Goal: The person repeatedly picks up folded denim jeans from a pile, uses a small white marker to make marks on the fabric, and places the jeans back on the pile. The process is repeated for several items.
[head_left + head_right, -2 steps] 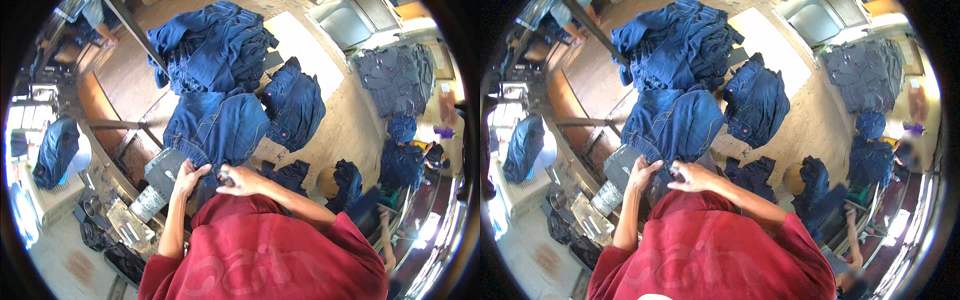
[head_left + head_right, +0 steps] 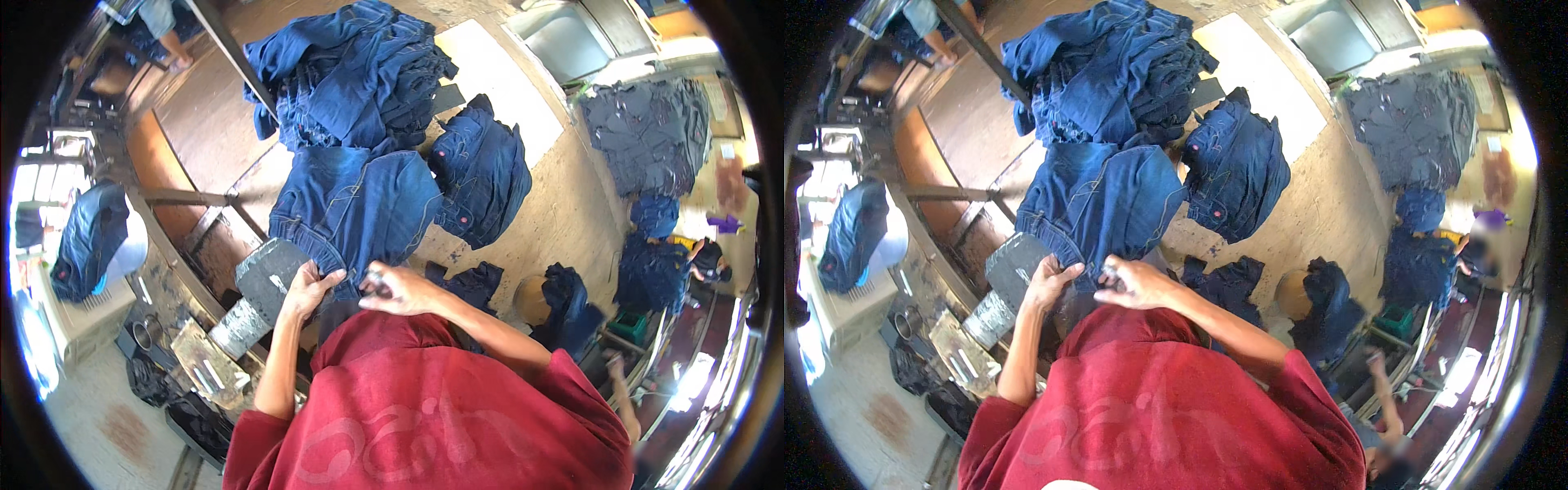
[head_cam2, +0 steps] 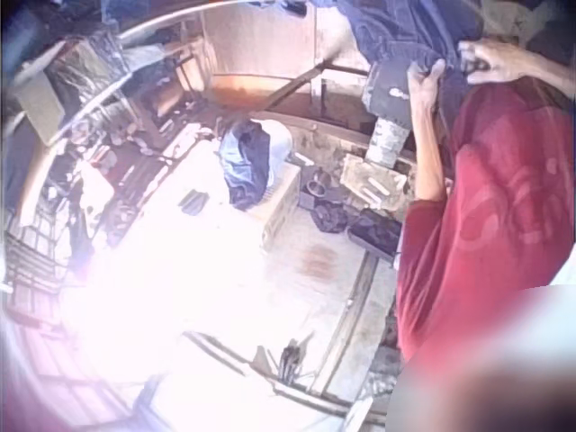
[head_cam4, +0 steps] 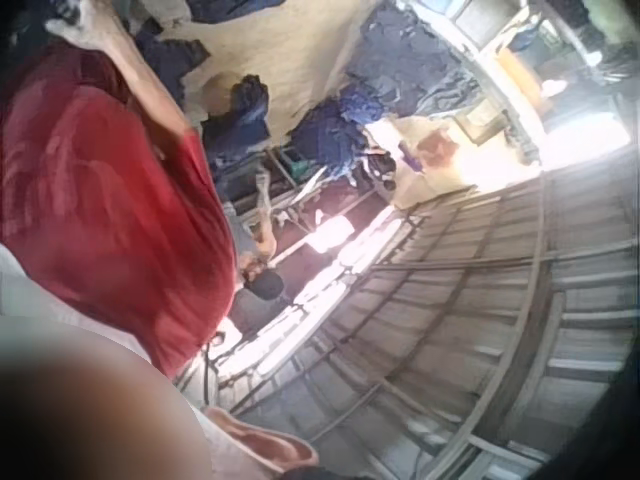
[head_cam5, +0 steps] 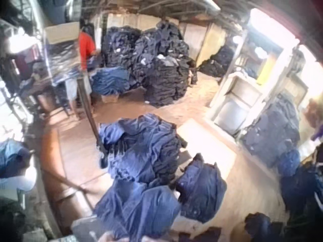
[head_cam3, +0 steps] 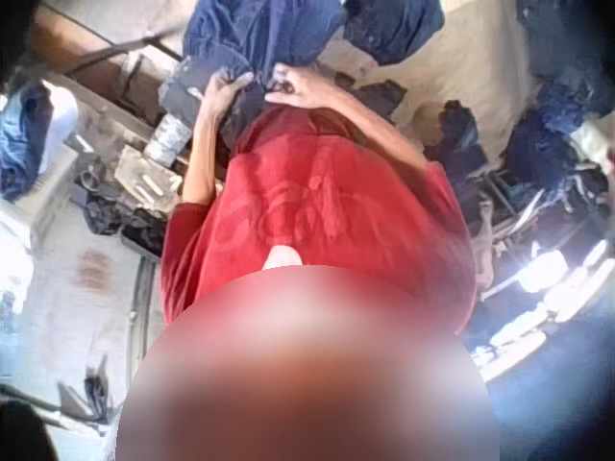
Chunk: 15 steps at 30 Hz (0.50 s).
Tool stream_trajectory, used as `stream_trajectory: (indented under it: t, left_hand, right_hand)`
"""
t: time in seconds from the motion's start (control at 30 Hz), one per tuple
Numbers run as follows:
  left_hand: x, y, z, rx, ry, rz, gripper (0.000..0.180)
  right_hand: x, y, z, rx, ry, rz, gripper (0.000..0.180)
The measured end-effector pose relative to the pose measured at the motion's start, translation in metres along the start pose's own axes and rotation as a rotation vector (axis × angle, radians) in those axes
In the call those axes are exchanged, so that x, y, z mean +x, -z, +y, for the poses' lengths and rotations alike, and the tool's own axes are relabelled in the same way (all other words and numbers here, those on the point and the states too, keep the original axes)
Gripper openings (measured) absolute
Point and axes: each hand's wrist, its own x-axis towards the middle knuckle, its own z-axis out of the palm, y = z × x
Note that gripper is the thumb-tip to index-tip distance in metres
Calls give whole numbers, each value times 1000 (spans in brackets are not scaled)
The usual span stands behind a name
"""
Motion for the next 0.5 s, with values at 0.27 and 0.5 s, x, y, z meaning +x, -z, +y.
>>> stream_trajectory:
  t: [0.27,0.5]
  left_hand:
    - [-85,89,-13,-73,116,135,16]
    - [-18,-23,-8,-960,57,8,69]
  right_hand:
    - [-42,36,3,208,-84,376,64]
    - [-38,32,26,436,-204,736,46]
